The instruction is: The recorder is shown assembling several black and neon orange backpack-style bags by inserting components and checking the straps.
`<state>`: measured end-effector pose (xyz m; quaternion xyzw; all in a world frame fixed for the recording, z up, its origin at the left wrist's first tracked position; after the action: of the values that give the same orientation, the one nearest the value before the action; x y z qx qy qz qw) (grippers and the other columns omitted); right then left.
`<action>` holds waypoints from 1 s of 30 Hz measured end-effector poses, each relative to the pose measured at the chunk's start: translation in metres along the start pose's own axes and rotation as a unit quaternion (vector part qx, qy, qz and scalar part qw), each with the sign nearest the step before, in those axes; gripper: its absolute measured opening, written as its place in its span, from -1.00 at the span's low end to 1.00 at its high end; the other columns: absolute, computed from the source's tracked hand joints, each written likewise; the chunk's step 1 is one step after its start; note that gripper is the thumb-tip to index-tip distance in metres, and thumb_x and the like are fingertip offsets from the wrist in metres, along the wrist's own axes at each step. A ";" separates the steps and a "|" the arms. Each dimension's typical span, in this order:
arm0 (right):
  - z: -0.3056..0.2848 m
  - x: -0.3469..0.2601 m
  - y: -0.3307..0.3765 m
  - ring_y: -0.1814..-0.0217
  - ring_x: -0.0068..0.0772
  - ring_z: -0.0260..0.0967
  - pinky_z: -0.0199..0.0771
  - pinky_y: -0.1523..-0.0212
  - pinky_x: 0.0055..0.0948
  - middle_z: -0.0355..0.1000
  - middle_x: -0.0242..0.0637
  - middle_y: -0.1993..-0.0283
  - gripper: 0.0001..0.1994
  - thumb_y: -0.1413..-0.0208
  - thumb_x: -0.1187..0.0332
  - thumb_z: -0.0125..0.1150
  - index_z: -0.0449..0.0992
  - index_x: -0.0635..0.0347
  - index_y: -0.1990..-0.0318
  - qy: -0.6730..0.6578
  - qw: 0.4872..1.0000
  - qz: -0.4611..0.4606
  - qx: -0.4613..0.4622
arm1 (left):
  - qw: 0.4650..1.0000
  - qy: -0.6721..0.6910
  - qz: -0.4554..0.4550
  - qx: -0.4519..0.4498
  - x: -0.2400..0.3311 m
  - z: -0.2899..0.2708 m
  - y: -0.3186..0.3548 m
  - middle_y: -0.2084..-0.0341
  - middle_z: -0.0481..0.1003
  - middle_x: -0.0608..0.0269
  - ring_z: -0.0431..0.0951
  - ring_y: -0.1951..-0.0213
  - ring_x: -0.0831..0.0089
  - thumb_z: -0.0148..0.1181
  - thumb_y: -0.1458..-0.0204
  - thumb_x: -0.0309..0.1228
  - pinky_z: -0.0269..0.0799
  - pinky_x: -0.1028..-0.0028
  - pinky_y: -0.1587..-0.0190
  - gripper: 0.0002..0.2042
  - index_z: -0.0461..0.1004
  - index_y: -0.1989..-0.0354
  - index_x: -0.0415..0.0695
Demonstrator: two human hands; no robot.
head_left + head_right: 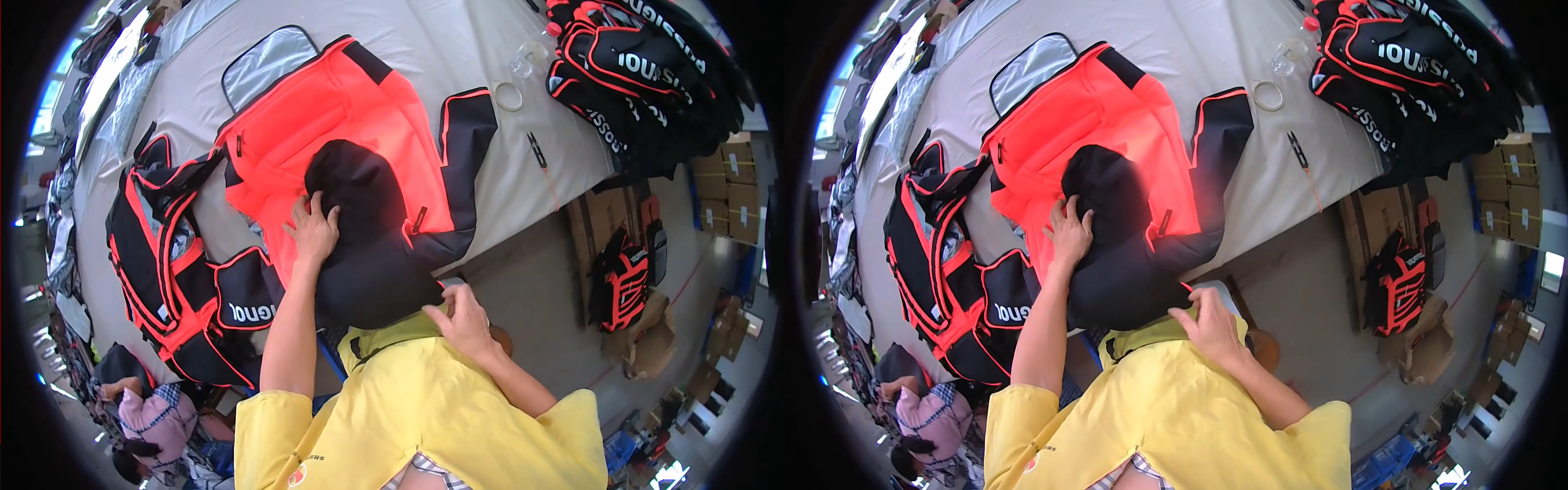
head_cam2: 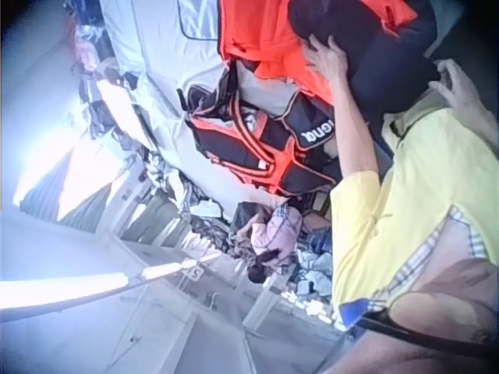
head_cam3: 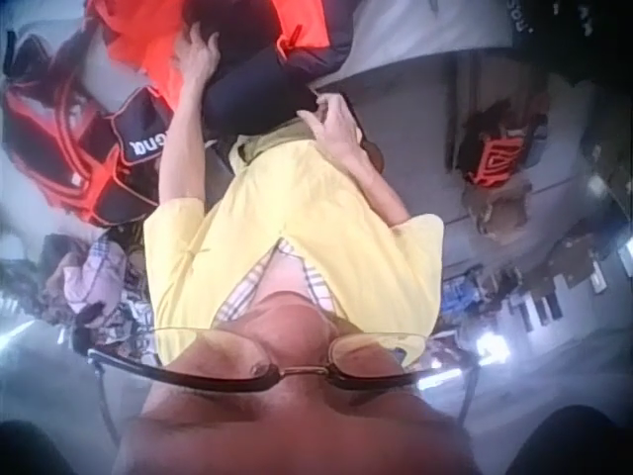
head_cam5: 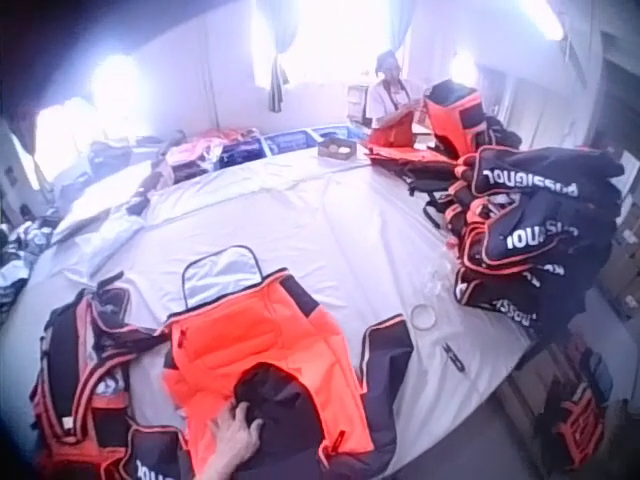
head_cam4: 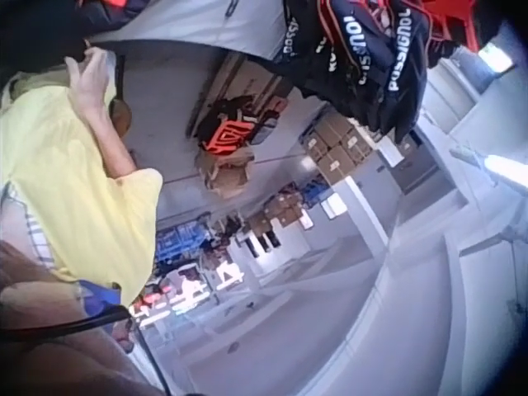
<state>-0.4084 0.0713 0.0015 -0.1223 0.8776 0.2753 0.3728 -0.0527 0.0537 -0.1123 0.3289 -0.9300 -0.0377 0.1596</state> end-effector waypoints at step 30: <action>-0.003 -0.098 -0.115 -0.24 0.01 0.57 0.49 -0.30 0.14 0.61 0.06 -0.18 -0.23 -0.40 -0.34 -0.06 0.42 0.18 -0.39 -0.663 0.654 -0.053 -0.360 | 0.939 0.154 0.132 0.278 -0.055 -0.057 0.208 -0.13 0.56 0.00 0.50 -0.29 0.03 0.23 -0.16 -0.52 0.36 0.10 -0.33 -0.74 0.58 -0.02 -0.23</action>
<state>-0.2937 -0.0239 0.0292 -0.0785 0.2217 0.5573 0.7963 -0.1184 0.2526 -0.0369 0.2359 -0.9024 0.2954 0.2067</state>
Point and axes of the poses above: each hand's wrist, its own y-axis away from the middle knuckle, its own z-axis out of the palm, x = y × z, the point moved 2 cm from there along -y, towards the middle knuckle
